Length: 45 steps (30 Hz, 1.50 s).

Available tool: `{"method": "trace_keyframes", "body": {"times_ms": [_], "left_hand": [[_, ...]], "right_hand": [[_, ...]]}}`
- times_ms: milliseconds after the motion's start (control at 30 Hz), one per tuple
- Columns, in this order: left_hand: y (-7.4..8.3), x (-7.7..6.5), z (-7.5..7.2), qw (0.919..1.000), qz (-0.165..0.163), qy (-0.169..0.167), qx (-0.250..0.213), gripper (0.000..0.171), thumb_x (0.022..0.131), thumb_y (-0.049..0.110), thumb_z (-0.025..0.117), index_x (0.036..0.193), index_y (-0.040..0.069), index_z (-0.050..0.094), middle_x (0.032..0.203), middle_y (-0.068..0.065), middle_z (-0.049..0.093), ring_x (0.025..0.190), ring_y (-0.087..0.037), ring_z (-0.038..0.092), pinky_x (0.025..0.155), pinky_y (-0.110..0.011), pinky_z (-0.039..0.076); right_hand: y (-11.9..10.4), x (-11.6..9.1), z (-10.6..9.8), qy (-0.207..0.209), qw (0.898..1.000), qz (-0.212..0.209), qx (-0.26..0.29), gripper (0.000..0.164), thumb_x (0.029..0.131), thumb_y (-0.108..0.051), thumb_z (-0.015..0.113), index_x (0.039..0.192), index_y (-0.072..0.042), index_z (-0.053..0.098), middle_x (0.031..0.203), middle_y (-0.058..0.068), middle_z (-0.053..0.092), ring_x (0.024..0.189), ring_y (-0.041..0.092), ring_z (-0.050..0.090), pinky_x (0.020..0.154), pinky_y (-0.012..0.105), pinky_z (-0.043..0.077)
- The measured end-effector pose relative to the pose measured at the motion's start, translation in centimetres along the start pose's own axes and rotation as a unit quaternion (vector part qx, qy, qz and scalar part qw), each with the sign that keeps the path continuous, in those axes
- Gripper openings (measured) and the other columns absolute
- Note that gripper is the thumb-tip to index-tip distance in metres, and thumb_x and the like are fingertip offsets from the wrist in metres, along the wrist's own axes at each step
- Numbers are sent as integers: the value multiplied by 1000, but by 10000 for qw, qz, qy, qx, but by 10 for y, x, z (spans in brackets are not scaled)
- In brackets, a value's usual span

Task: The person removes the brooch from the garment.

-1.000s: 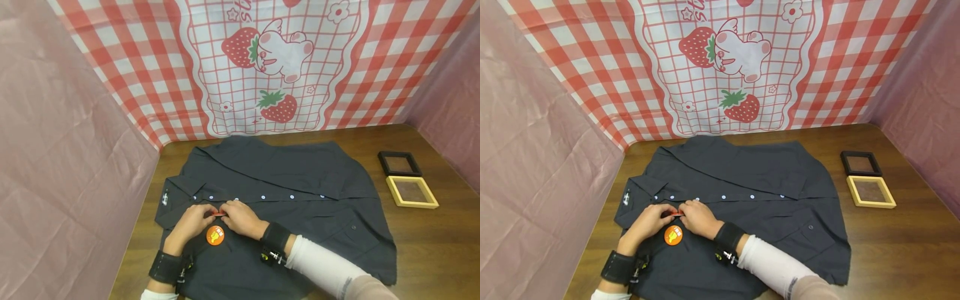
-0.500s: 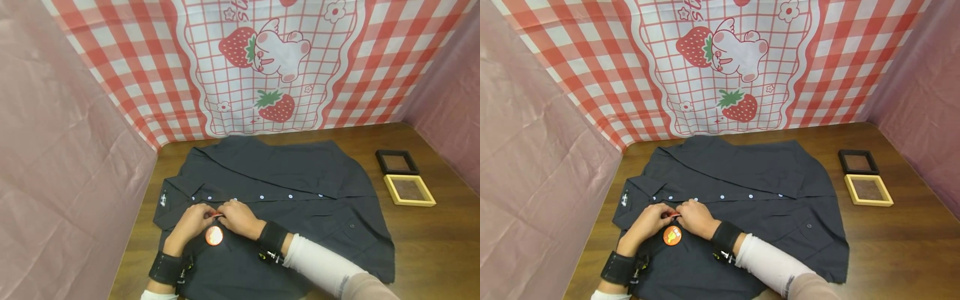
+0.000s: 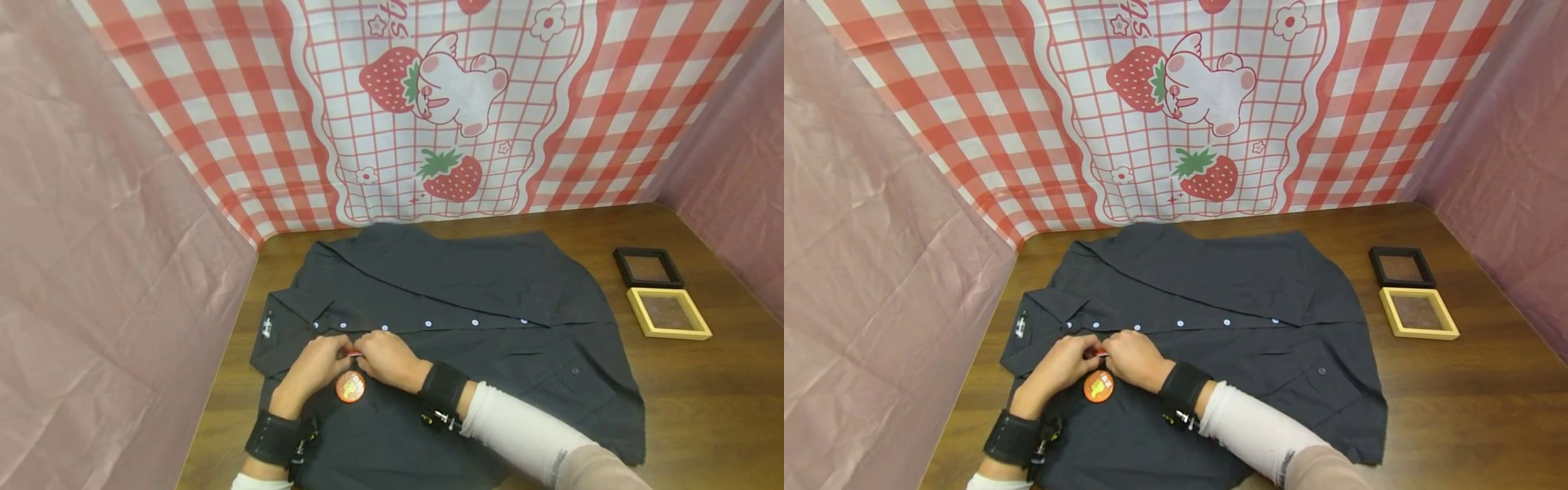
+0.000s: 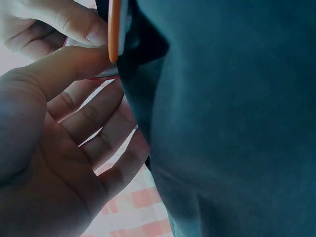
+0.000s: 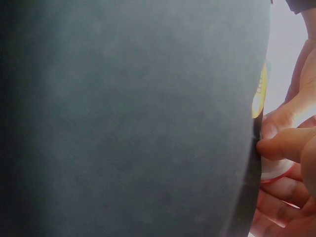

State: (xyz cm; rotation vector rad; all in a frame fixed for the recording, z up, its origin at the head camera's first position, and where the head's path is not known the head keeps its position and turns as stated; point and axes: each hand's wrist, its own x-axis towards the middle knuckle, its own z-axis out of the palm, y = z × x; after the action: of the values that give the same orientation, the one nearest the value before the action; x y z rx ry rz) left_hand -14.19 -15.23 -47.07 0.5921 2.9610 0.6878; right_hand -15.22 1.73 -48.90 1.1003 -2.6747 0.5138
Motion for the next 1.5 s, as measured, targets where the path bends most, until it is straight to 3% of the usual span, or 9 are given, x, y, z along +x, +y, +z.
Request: {"method": "trace_keyframes", "body": {"times_ms": [467,900,1233,1500], "left_hand": [[1,1,2,9998,-114,-108,-93,8,81,11,73,80,14,65,67,8,57,58,-6,46,56,-24,37],[-1,2,4,9999,-115,53,-23,8,80,8,73,82,13,67,73,3,66,64,-7,56,60,-27,46],[-1,1,4,9997,-169,165,76,10,78,6,73,84,13,68,75,1,69,67,-11,62,63,-30,50],[1,0,3,9996,-266,132,-27,11,79,7,74,87,13,69,76,2,69,68,-9,62,64,-30,51]], "right_hand": [[4,1,2,118,9993,-167,317,16,81,-10,70,70,-16,60,65,-5,58,61,9,56,57,24,44],[4,0,0,166,9982,-161,550,17,81,-10,70,69,-16,59,65,-4,57,59,8,52,54,22,40],[6,-2,-2,24,9987,-119,495,6,85,-11,70,80,-14,68,77,-2,65,72,10,64,64,26,51],[8,-4,-4,-16,9976,-72,686,5,88,-11,68,89,-11,72,84,0,69,77,11,67,68,26,53]]}}
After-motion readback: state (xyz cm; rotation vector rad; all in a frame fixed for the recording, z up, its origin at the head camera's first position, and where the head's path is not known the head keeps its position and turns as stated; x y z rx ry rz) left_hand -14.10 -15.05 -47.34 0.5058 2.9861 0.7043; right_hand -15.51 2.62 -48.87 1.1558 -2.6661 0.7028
